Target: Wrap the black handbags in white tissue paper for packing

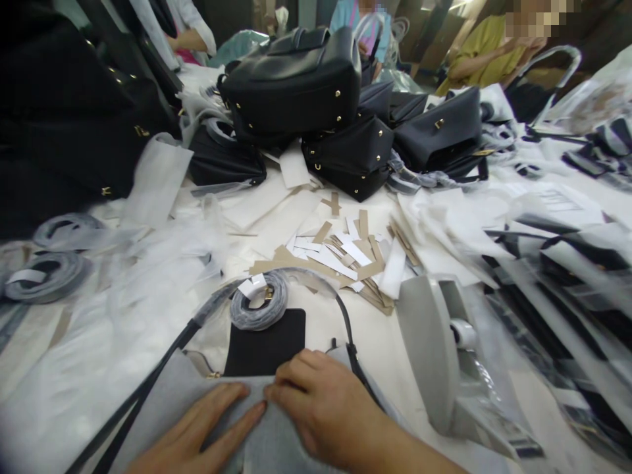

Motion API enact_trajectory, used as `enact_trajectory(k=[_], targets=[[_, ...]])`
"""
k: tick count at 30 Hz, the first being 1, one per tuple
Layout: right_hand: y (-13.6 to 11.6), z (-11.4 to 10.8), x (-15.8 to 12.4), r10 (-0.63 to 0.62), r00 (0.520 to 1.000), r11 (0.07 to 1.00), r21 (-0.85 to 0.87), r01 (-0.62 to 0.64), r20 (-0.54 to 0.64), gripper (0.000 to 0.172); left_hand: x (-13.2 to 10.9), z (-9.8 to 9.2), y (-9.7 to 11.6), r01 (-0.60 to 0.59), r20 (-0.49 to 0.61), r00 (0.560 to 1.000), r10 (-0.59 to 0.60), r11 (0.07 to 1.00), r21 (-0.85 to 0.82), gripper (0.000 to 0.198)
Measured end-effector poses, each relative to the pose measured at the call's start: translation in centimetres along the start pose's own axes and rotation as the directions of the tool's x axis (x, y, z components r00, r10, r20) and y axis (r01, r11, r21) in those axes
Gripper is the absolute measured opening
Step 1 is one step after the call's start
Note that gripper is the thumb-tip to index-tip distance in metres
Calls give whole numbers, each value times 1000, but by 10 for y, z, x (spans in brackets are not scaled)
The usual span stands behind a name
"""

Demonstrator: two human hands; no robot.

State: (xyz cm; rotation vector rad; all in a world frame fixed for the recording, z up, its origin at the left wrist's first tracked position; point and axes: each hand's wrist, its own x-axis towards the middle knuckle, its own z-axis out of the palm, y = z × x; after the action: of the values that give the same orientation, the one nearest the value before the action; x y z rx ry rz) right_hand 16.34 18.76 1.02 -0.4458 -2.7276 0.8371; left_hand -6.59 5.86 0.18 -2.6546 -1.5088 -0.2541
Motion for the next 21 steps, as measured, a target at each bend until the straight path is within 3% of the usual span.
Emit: enact_trajectory(k=[3, 6, 10, 13, 15, 21], targets=[[-3, -3, 0, 46, 999, 997, 65, -45, -23, 40, 4, -5, 9, 47, -27, 999, -47, 999, 10, 58], [-4, -3, 6, 176, 970, 979, 134, -155, -166, 34, 5, -6, 16, 99, -68, 993, -99, 995, -7, 65], [6, 3, 20, 414, 823, 910, 180, -374, -387, 31, 3, -3, 22, 148, -83, 985, -154, 986, -70, 66], [19, 6, 31, 536, 773, 844, 192, -501, -338, 56, 2, 0, 24, 187, -54, 979, -196, 972, -140, 64], [27, 5, 39, 598, 759, 802, 172, -572, -258, 62, 1, 1, 25, 210, -24, 976, -218, 961, -179, 63], [28, -20, 56, 598, 796, 798, 158, -582, -90, 35, 0, 4, 24, 204, -13, 977, -212, 956, -211, 59]])
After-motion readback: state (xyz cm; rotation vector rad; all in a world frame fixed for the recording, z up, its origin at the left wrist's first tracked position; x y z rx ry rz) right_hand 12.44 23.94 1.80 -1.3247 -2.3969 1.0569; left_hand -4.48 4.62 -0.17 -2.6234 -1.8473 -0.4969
